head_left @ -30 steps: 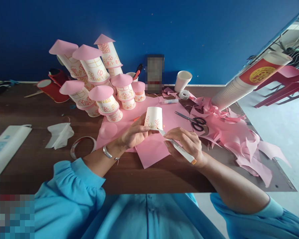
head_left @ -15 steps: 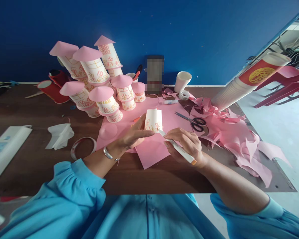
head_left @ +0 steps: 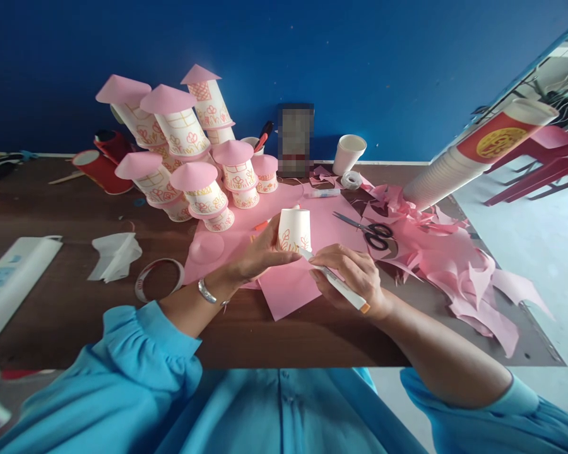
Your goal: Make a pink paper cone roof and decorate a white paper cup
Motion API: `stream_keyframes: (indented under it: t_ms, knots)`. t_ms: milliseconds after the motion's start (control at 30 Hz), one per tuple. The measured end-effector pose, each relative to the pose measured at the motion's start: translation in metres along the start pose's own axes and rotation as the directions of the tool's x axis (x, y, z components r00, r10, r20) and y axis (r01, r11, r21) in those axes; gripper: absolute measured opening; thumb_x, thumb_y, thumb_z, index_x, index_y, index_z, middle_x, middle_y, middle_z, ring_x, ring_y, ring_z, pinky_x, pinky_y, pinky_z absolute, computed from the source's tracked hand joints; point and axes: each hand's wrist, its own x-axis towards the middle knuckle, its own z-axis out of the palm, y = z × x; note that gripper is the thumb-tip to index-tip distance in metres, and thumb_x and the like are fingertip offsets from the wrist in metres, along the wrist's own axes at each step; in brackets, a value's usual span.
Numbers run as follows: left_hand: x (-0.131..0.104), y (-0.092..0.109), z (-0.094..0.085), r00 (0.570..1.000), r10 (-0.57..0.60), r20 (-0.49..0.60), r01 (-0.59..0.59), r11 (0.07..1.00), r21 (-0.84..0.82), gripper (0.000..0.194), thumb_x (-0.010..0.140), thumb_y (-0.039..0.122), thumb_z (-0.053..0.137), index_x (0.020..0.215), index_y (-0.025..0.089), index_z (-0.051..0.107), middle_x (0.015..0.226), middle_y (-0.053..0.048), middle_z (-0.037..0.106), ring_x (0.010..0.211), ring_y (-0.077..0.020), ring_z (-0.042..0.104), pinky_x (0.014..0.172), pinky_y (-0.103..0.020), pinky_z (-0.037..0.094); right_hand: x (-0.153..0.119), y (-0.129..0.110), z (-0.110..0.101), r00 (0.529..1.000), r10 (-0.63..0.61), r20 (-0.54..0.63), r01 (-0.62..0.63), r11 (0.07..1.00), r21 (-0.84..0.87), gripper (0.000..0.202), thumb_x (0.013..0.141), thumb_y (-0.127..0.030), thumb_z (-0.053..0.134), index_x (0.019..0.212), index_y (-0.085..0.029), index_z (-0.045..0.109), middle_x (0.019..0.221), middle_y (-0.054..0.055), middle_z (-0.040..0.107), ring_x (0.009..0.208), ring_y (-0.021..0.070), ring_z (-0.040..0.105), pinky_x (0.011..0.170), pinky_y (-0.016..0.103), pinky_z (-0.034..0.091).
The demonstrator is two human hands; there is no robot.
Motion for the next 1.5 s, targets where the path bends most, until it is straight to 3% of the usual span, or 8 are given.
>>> stream_keyframes:
  t_ms: [600,800,1067,1300,1500]
  knots:
    - [-0.001,0.004,0.002,1.000,0.007,-0.021,-0.006,0.999,0.043,0.078,0.079,0.034,0.087,0.148,0.030,0.052,0.128,-0.007,0.061,0.115,-0.0281,0.056,0.095,-0.040,0.048,0.000,0.001,-0.001,1.000,0.012,0.017,-0.012,1.000,-0.017,0.025,0.094,-0.010,0.064,0.116,-0.022,0.062,0.087,0.004,0.074,0.071,0.0180,0.073,0.061,0.028,0.059]
    - [0.001,0.006,0.002,0.995,0.074,0.069,-0.069,0.995,-0.066,0.074,0.082,0.028,0.082,0.150,0.029,0.053,0.123,-0.007,0.070,0.121,-0.0295,0.060,0.102,-0.042,0.046,0.001,0.001,-0.002,1.000,0.006,0.003,-0.006,1.000,-0.020,0.026,0.094,-0.010,0.064,0.117,-0.022,0.063,0.085,0.003,0.074,0.071,0.0182,0.074,0.062,0.028,0.060]
    - [0.001,0.004,-0.001,0.996,0.060,0.065,-0.051,0.989,-0.139,0.073,0.083,0.023,0.079,0.150,0.030,0.052,0.124,-0.007,0.073,0.114,-0.0254,0.066,0.097,-0.039,0.052,0.003,-0.001,-0.004,1.000,0.002,-0.020,-0.003,0.999,-0.033,0.020,0.095,-0.010,0.065,0.111,-0.021,0.062,0.082,0.003,0.073,0.069,0.0166,0.073,0.060,0.028,0.059]
    - [0.004,-0.003,-0.005,0.998,0.042,0.040,-0.031,0.973,-0.228,0.065,0.083,0.026,0.075,0.145,0.027,0.057,0.122,-0.009,0.076,0.115,-0.0284,0.071,0.101,-0.044,0.054,0.003,-0.001,-0.004,0.999,0.009,-0.038,-0.011,0.999,-0.047,0.021,0.094,-0.010,0.064,0.111,-0.021,0.063,0.081,0.002,0.073,0.069,0.0169,0.074,0.059,0.026,0.059]
    - [0.001,0.002,-0.004,0.999,0.002,0.053,0.013,0.957,-0.290,0.069,0.083,0.040,0.077,0.147,0.023,0.057,0.122,-0.012,0.078,0.114,-0.0313,0.073,0.102,-0.048,0.054,0.004,-0.001,-0.005,0.999,0.010,-0.051,-0.012,0.999,-0.051,0.019,0.094,-0.012,0.064,0.111,-0.021,0.063,0.082,0.003,0.073,0.070,0.0166,0.074,0.062,0.026,0.060]
